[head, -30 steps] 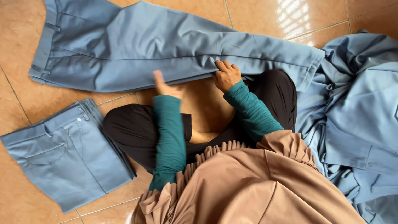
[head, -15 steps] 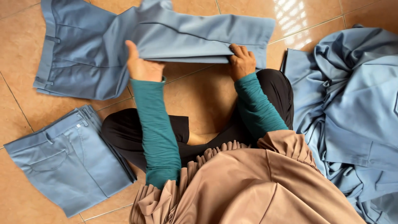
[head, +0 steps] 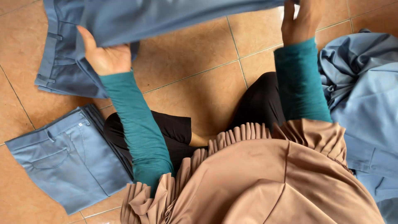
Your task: The person sits on the floor and folds several pairs of blue trousers by hand. They smooth the fabric, fold the legs, and then fold the trousers into neat rectangles, stacking them beside them.
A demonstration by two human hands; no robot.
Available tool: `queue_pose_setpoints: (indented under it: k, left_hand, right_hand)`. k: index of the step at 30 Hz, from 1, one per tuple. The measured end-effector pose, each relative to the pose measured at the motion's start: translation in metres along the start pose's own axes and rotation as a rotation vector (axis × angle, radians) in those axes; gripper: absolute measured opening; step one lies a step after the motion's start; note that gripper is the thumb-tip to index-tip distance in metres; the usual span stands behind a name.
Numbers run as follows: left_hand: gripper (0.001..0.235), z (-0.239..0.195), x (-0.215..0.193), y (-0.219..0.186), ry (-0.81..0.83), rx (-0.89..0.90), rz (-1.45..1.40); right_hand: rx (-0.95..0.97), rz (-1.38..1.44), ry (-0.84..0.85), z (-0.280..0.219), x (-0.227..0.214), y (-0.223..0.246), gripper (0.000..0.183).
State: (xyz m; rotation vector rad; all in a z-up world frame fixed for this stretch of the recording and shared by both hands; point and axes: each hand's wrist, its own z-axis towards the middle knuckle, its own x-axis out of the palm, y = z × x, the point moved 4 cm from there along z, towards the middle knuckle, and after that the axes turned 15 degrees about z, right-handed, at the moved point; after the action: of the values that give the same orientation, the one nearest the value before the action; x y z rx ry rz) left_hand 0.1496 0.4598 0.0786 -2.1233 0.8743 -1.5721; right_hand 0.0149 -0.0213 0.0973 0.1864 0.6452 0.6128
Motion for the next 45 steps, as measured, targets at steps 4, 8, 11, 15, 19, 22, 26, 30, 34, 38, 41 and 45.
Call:
queue_pose_setpoints:
  k: [4, 8, 11, 15, 19, 22, 26, 30, 34, 38, 41, 45]
  left_hand:
    - [0.044, 0.008, -0.119, 0.081, -0.311, 0.021, -0.100]
    - [0.057, -0.002, -0.214, 0.164, -0.697, -0.455, -0.019]
    - [0.053, -0.012, -0.224, 0.169, -0.807, -0.372, 0.117]
    - [0.086, -0.008, -0.260, 0.185, -0.728, -0.295, 0.014]
    - [0.078, -0.053, -0.215, 0.178, -0.893, -0.086, 0.312]
    - [0.076, -0.085, -0.152, 0.156, -0.906, 0.272, 0.724]
    - [0.034, -0.039, -0.072, 0.189, -0.266, 0.781, 1.347]
    - [0.040, 0.030, -0.076, 0.258, -0.043, 0.671, 2.021]
    - [0.052, 0.057, -0.099, 0.242, -0.084, 0.500, 2.532]
    - [0.050, 0.051, -0.097, 0.213, -0.104, 0.444, 2.526]
    - [0.055, 0.059, -0.093, 0.221, -0.205, 0.404, 2.605]
    - [0.063, 0.071, -0.060, 0.262, -0.189, 0.504, 2.530]
  right_hand:
    - [-0.048, -0.121, 0.252, -0.074, 0.021, 0.018, 0.029]
    - [0.546, -0.210, 0.832, -0.206, 0.063, -0.056, 0.057]
    - [1.032, -0.150, 1.108, -0.189, 0.071, -0.047, 0.074]
    - [1.019, -0.072, 0.907, -0.229, 0.084, -0.101, 0.056]
    - [1.092, 0.025, 0.415, -0.201, 0.083, -0.099, 0.051]
    - [0.862, -0.009, 0.172, -0.188, 0.105, -0.088, 0.040]
    - [0.503, -0.075, 0.212, -0.151, 0.165, -0.029, 0.030]
    - [0.348, 0.103, 0.262, -0.125, 0.226, 0.043, 0.033]
    - [0.526, -0.117, 0.617, -0.162, 0.240, 0.015, 0.051]
    - [0.934, -0.277, 0.663, -0.155, 0.174, -0.052, 0.052]
    - [1.184, -0.431, 0.565, -0.159, 0.150, -0.093, 0.058]
    - [0.968, -0.588, 0.512, -0.148, 0.194, -0.082, 0.058]
